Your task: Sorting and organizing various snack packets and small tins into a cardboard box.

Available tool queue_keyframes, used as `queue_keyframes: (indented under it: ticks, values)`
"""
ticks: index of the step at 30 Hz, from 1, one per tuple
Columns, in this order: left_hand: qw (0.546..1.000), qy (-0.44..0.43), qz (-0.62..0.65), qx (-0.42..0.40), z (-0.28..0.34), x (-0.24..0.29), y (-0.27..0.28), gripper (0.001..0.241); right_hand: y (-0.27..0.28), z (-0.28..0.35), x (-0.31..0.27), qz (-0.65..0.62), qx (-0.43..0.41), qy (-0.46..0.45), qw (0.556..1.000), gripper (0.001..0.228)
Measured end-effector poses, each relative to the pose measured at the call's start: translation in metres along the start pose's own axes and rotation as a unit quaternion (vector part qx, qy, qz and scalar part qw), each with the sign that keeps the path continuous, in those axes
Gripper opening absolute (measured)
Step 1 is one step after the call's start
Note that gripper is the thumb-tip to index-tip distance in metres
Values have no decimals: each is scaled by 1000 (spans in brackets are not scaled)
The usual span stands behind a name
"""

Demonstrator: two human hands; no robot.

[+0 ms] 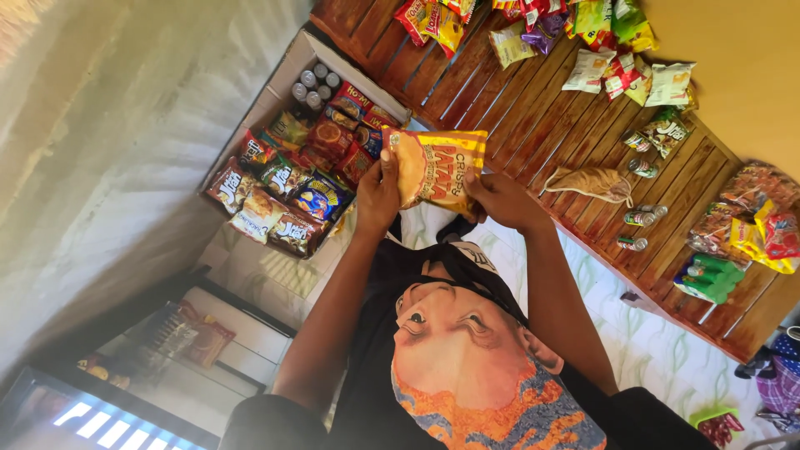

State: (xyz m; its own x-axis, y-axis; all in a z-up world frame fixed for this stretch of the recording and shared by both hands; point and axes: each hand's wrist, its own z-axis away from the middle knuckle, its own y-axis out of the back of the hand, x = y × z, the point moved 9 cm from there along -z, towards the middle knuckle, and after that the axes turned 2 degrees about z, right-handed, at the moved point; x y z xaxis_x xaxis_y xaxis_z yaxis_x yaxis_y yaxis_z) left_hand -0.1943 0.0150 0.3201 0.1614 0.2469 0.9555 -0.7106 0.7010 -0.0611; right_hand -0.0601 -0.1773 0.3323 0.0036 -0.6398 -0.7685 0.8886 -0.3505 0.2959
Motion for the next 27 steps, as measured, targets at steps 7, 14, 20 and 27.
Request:
queue_keyframes:
  ticks: [7, 14, 20, 27]
  values:
    - [1000, -15, 2, -2, 2, -4, -6, 60, 0, 13, -15, 97, -80, -4, 992, 67]
    - [996, 44, 81, 12, 1, -20, -5, 58, -3, 17, -13, 18, -93, 9, 995, 62]
    - [994, 51, 89, -30, -13, -33, 0, 60, 7, 25, -23, -5, -50, 11, 999, 58]
    - [937, 106, 323, -82, -7, -22, -25, 54, 9, 15, -1, -178, -31, 63, 982, 52]
